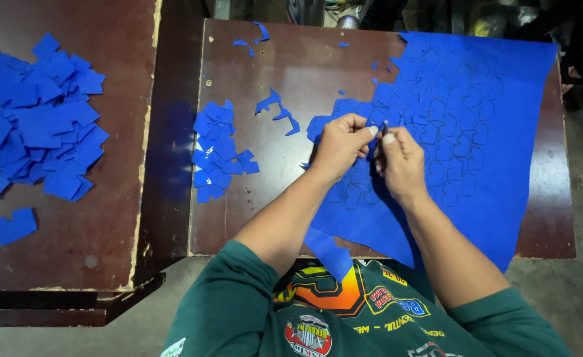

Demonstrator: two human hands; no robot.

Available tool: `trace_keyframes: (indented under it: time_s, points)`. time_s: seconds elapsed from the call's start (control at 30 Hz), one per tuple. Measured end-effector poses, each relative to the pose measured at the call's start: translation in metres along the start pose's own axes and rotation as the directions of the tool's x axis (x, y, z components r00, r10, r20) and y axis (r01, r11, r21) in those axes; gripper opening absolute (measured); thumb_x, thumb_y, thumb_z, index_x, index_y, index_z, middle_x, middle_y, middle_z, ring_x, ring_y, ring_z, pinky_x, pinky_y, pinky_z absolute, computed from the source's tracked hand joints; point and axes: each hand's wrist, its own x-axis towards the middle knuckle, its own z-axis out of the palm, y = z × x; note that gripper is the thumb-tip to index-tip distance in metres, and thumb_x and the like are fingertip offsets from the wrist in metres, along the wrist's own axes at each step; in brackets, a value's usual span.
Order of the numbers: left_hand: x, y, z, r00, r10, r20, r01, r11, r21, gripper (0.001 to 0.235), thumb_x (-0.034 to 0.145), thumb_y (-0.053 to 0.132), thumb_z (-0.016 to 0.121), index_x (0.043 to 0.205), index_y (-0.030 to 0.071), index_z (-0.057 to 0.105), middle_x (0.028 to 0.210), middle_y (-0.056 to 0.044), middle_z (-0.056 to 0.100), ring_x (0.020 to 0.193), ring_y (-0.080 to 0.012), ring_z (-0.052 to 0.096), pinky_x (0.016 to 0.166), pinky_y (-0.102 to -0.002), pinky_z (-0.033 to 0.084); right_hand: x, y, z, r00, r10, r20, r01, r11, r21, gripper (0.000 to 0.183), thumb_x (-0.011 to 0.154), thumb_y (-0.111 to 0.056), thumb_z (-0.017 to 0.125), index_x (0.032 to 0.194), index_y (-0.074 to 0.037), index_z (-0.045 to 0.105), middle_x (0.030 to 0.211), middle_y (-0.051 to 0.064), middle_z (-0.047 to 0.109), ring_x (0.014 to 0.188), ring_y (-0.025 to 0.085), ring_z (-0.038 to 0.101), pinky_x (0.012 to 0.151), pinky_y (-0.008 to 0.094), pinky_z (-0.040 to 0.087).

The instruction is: The person is using small scissors to cut out numerous small, identically shaped blue fabric pieces from a larger sheet of blue fabric on a wooden table.

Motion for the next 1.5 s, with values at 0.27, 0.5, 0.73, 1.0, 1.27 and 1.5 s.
trace_keyframes:
  time_s: [0.27,0.5,0.73,1.0,1.27,1.5]
  points:
    - [-0.003,0.01,-0.006,0.994,-0.004,0.109,0.012,0.997,-0.076,0.014,0.09,0.004,0.063,0.101,-0.004,0.067,0.067,-0.014,0.067,0.055,-0.0146,0.071,0.046,-0.019,0.059,0.004,0.0,-0.002,0.988,0.072,-0.139,-0.027,0.953,0.301,0.035,0.111,-0.03,0.039,0.115,-0.002,0.059,0.084,0.015,0.064,0.044,0.013,0.054,0.035,0.021,0.039]
    - [0.001,0.004,-0.016,0.962,0.097,0.257,-0.167,0.949,0.268,0.035,0.083,0.006,0.068,0.117,0.008,0.073,0.07,-0.004,0.066,0.057,-0.0102,0.065,0.051,-0.026,0.055,0.002,0.003,-0.005,0.988,0.085,-0.13,-0.07,0.991,0.117,0.022,0.095,-0.003,0.063,0.116,0.003,0.063,0.062,0.012,0.055,0.035,0.013,0.045,0.03,0.023,0.032]
    - [-0.012,0.027,-0.008,0.977,0.037,0.209,-0.124,0.9,0.419,0.021,0.078,0.021,0.072,0.098,0.013,0.074,0.062,0.0,0.071,0.052,-0.0108,0.068,0.056,-0.026,0.052,0.004,0.011,-0.008,0.98,0.078,-0.185,-0.061,0.993,0.097,0.026,0.09,0.002,0.068,0.115,0.001,0.063,0.08,0.011,0.067,0.038,0.01,0.049,0.031,0.022,0.035]
    - [0.004,0.008,-0.011,0.997,0.046,0.054,-0.057,0.974,0.221,0.017,0.084,0.012,0.068,0.098,0.01,0.077,0.055,-0.005,0.063,0.047,-0.0108,0.061,0.048,-0.021,0.048,0.002,0.002,0.001,1.0,-0.004,0.001,0.004,0.971,0.237,0.044,0.106,-0.026,0.042,0.13,0.008,0.058,0.081,0.018,0.059,0.044,0.017,0.052,0.035,0.026,0.039]
    - [0.002,0.018,-0.015,0.993,0.104,-0.054,-0.089,0.971,0.221,0.019,0.087,0.013,0.068,0.102,0.014,0.079,0.072,-0.004,0.07,0.057,-0.0135,0.07,0.055,-0.023,0.053,-0.003,0.003,-0.003,0.996,0.018,0.085,-0.019,1.0,0.006,0.028,0.107,-0.014,0.047,0.123,0.004,0.061,0.08,0.02,0.065,0.052,0.024,0.064,0.041,0.032,0.051]
    - [0.007,0.01,-0.011,0.992,0.099,-0.076,-0.078,0.968,0.237,0.016,0.084,0.013,0.072,0.099,0.012,0.079,0.07,-0.004,0.07,0.055,-0.015,0.07,0.052,-0.024,0.053,-0.003,-0.005,-0.002,0.991,-0.004,0.132,0.012,0.998,-0.056,0.024,0.107,-0.013,0.049,0.111,0.001,0.068,0.073,0.017,0.064,0.049,0.021,0.062,0.042,0.031,0.051]
